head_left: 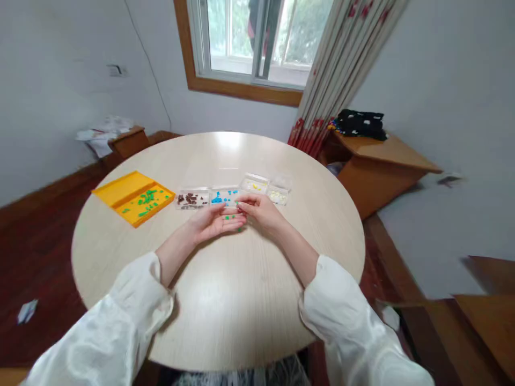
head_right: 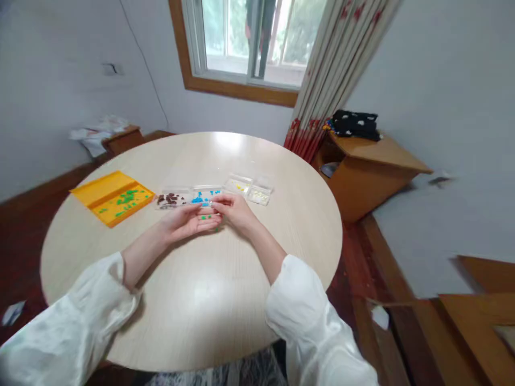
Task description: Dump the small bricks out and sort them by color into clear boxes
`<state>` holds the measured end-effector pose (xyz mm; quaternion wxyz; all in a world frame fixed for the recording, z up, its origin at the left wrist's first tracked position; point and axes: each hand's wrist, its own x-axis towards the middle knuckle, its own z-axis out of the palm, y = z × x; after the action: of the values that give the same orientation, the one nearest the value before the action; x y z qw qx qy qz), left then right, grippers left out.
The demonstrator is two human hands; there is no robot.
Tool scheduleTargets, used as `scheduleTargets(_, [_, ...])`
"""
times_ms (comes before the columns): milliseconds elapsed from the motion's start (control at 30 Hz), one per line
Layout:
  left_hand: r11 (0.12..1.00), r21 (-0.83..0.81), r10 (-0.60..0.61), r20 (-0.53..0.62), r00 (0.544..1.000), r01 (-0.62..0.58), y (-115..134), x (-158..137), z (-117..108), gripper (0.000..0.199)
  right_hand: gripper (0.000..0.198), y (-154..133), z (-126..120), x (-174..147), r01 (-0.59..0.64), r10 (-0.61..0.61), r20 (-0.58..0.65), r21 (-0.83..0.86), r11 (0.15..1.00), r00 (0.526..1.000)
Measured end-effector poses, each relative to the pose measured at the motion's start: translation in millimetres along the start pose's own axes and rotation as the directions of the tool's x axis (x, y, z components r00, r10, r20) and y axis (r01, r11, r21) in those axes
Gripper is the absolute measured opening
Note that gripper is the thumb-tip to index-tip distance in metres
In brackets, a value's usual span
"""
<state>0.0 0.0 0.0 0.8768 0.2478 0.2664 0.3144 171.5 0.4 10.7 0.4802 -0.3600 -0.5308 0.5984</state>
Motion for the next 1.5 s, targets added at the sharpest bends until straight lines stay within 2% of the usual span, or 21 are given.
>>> scheduleTargets(133, [1.0, -0.019, -0.009, 0.047, 0.999, 0.01, 1.9, -0.3, -3.4, 0.048, 0.025, 1.3, -1.4, 1.5, 0.01, -0.01, -0.002, -0.006, 1.0, 1.0])
scheduleTargets(267, [0.999, -0.035, -0.009, 0.078, 0.997, 0.012, 2.5, -1.7, -2.8, 0.046, 0.021, 2.1, -2.7, 1.0, 0.036, -0.035, 0.015, -0.101, 0.994, 0.999])
scheduleTargets(500, [0.998, -0.056, 0.012, 0.045, 0.999, -0.01, 3.0, -3.9, 0.3, 0.046, 0.021, 3.2, -3.4, 1.2, 0.055, -0.047, 0.036, -0.23, 0.972, 0.998])
scheduleTargets(733, [0.999, -0.053, -0.002, 0.052, 0.999, 0.005, 4.3, -6.2, 1.8, 0.05, 0.017, 4.2, -3.5, 2.6, 0.091, -0.09, 0.016, -0.251, 0.964, 0.996])
scheduleTargets(900, [1.0, -0.031, 0.005, 0.007, 1.0, -0.005, 4.5, -7.2, 4.6, 0.047, 0.014, 5.1, -4.0, 3.4, 0.098, -0.102, -0.004, -0.263, 0.96, 0.995])
scheduleTargets(1067, [0.994, 0.089, 0.071, -0.037, 0.997, -0.068, 0.2, -6.1, 5.4, 0.032, 0.013, 5.5, -6.2, 5.5, 0.113, -0.138, -0.071, -0.279, 0.953, 0.988])
scheduleTargets(1300, [0.982, 0.165, 0.103, -0.025, 0.994, -0.097, -1.1, -6.6, 3.1, 0.042, 0.013, 8.4, -9.3, 7.3, 0.119, -0.157, -0.101, -0.308, 0.944, 0.982])
scheduleTargets(1500, [0.982, 0.16, 0.12, -0.146, 0.982, -0.096, -0.5, -4.8, 2.5, 0.029, 0.015, 12.1, -10.8, 7.6, 0.107, -0.146, -0.097, -0.328, 0.939, 0.985])
